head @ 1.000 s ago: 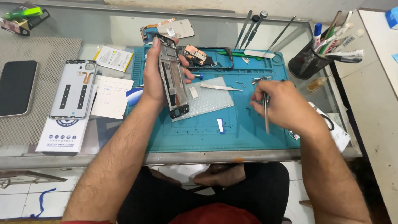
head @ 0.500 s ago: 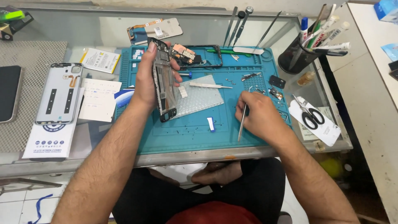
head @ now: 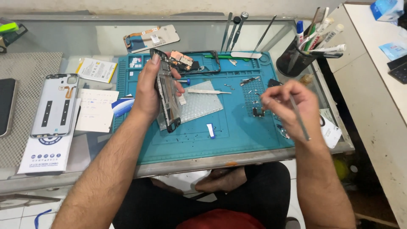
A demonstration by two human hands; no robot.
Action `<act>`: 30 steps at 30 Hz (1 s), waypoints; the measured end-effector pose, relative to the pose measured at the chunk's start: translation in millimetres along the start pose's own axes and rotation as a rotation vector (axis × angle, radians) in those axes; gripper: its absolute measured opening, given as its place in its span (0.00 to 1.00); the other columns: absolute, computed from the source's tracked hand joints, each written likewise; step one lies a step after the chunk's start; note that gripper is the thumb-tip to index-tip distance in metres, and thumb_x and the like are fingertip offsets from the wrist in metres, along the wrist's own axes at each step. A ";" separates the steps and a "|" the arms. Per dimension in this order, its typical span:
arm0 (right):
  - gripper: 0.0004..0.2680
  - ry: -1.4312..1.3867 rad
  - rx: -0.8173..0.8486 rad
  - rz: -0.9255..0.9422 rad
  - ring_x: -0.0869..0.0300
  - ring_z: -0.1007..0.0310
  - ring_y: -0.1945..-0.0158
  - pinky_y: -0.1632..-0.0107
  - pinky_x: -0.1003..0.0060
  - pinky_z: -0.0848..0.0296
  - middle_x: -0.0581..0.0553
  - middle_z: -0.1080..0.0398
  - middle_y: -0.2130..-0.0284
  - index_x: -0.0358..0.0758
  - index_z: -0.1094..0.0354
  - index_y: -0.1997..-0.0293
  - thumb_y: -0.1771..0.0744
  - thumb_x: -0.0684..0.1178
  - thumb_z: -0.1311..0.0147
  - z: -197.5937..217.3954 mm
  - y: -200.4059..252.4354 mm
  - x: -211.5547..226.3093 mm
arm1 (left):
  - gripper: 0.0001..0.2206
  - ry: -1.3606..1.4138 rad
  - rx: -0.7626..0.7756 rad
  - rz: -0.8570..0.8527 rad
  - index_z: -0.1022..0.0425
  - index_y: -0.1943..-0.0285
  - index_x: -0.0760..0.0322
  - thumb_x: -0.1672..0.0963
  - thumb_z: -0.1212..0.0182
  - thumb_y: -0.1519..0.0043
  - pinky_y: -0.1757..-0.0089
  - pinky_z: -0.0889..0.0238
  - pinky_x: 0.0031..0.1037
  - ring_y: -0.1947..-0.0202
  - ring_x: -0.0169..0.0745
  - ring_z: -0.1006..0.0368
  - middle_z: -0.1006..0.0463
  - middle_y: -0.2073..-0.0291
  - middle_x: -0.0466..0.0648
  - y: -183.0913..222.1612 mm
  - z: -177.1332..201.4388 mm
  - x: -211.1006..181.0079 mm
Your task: The person is disassembling a smartphone on a repair bench, using a pry tool to separate parts and carefully managing internal ribbon cables.
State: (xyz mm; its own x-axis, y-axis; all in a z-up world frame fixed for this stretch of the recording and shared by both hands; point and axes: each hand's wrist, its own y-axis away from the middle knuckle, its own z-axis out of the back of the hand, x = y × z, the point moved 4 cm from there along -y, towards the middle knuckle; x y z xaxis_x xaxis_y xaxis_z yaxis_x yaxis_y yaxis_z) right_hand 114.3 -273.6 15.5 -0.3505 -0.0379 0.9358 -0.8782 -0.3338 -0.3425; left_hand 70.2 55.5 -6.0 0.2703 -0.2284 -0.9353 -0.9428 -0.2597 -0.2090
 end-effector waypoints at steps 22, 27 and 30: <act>0.08 1.161 0.214 0.351 0.46 0.22 0.64 0.60 0.59 0.25 0.39 0.26 0.74 0.36 0.35 0.70 0.35 0.35 0.36 51.4 -83.6 -59.4 | 0.31 -0.021 0.017 0.022 0.40 0.32 0.69 0.43 0.48 0.34 0.67 0.17 0.37 0.70 0.51 0.18 0.24 0.65 0.58 1.2 1.8 12.9; 0.07 1.141 0.220 0.323 0.42 0.23 0.67 0.64 0.56 0.28 0.36 0.29 0.76 0.35 0.35 0.68 0.34 0.35 0.38 50.8 -104.0 -63.1 | 0.31 -0.022 0.011 0.031 0.39 0.32 0.68 0.43 0.47 0.35 0.67 0.17 0.37 0.70 0.50 0.18 0.24 0.66 0.58 2.2 -0.2 6.6; 0.06 1.189 0.201 0.279 0.48 0.24 0.71 0.66 0.60 0.28 0.42 0.29 0.77 0.37 0.33 0.68 0.34 0.37 0.39 44.6 -111.5 -64.8 | 0.30 -0.012 0.022 0.030 0.40 0.32 0.68 0.44 0.47 0.35 0.67 0.16 0.37 0.70 0.51 0.17 0.24 0.65 0.58 3.3 -3.8 0.5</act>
State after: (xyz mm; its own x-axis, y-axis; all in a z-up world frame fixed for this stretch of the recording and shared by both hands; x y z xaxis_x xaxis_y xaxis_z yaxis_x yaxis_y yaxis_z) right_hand 249.5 -275.9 -3.2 -0.6875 0.7126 0.1402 -0.6975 -0.5942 -0.4005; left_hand 68.0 51.0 -6.0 0.2394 -0.2241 -0.9447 -0.9546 -0.2319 -0.1869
